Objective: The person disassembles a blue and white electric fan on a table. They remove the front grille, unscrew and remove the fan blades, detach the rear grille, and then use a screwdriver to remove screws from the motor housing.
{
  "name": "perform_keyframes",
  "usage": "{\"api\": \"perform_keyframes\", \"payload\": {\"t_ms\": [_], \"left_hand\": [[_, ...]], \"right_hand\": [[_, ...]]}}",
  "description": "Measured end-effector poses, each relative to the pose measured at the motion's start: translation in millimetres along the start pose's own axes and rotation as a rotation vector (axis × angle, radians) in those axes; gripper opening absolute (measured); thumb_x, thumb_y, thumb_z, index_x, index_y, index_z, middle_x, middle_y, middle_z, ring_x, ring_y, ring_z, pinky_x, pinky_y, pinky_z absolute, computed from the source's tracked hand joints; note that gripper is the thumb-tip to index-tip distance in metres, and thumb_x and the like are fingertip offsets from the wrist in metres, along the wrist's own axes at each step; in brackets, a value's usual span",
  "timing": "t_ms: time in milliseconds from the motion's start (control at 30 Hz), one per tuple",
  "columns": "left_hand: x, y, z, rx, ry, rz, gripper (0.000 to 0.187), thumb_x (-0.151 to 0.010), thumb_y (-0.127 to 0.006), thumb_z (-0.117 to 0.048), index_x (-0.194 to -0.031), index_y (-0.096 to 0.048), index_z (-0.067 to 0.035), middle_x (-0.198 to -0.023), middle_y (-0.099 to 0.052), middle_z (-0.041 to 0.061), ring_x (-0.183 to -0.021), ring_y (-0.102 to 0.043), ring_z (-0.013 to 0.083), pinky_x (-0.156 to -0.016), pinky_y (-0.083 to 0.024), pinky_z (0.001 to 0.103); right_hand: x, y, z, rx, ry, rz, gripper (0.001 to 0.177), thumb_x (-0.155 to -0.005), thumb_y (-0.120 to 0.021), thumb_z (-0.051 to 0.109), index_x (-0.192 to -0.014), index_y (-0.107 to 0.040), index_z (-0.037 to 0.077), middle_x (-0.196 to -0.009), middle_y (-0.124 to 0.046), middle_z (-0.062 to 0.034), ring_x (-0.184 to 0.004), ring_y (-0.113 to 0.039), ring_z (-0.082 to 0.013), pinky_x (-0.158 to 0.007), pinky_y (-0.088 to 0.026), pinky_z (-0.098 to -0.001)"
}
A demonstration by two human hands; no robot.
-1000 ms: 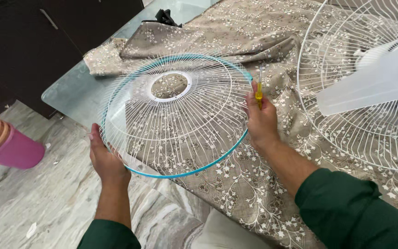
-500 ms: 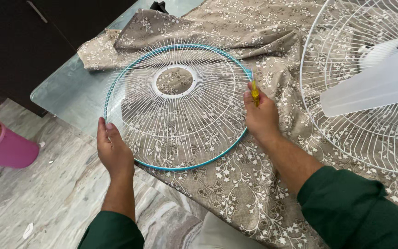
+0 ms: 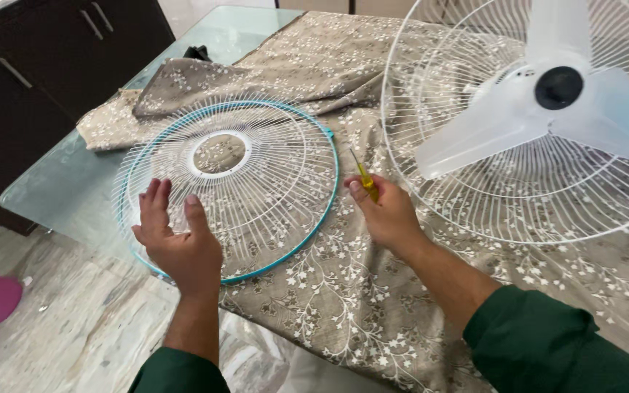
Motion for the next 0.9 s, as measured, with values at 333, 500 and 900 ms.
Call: {"api": "perform_keyframes", "payload": {"t_ms": [333,500,900], "left_hand": [[71,-123,-100,0.599,0.110,0.518,0.039,-0.101,-0.066,-0.019,-0.136,-0.060,-0.001,-0.122,-0.074,0.012,-0.113,-0.070,0.0212,-0.099,-0.054,0.033],[162,-207,-156,0.976,0.414,1.083,0.043,-0.106,-0.051,-0.017,-0.146,-0.047,-0.002,-0.109,-0.077,0.007,-0.094,-0.071,0.0123,-0.084,-0.058,0.027],[187,-242,-225,0.625,0.276,1.143,0.021,-0.093,-0.071,-0.019,-0.108,-0.074,-0.005,-0.090,-0.080,0.006,-0.079,-0.074,0.0117,-0.071,-0.060,0.027]], "right_hand": [[54,61,1,0.304,-0.118,0.161,0.034,-0.099,-0.062,0.038,-0.119,-0.063,0.010,-0.095,-0.072,-0.0075,-0.084,-0.070,-0.0189,-0.077,-0.056,-0.0367],[84,90,-9,0.389,-0.188,0.134,0.039,-0.095,-0.063,0.031,-0.123,-0.048,0.008,-0.093,-0.070,-0.0118,-0.083,-0.070,-0.0242,-0.076,-0.056,-0.0415],[139,264,-48,0.478,-0.146,-0.310,0.036,-0.099,-0.056,0.035,-0.122,-0.053,0.008,-0.087,-0.071,-0.0091,-0.077,-0.070,-0.0214,-0.068,-0.057,-0.0409]]}}
Point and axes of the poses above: each hand's wrist, its own x-axis away from the middle knuckle, its own y-axis out of the back of the hand, z = x × y, the point moved 10 cm from there along -x, towards the middle knuckle
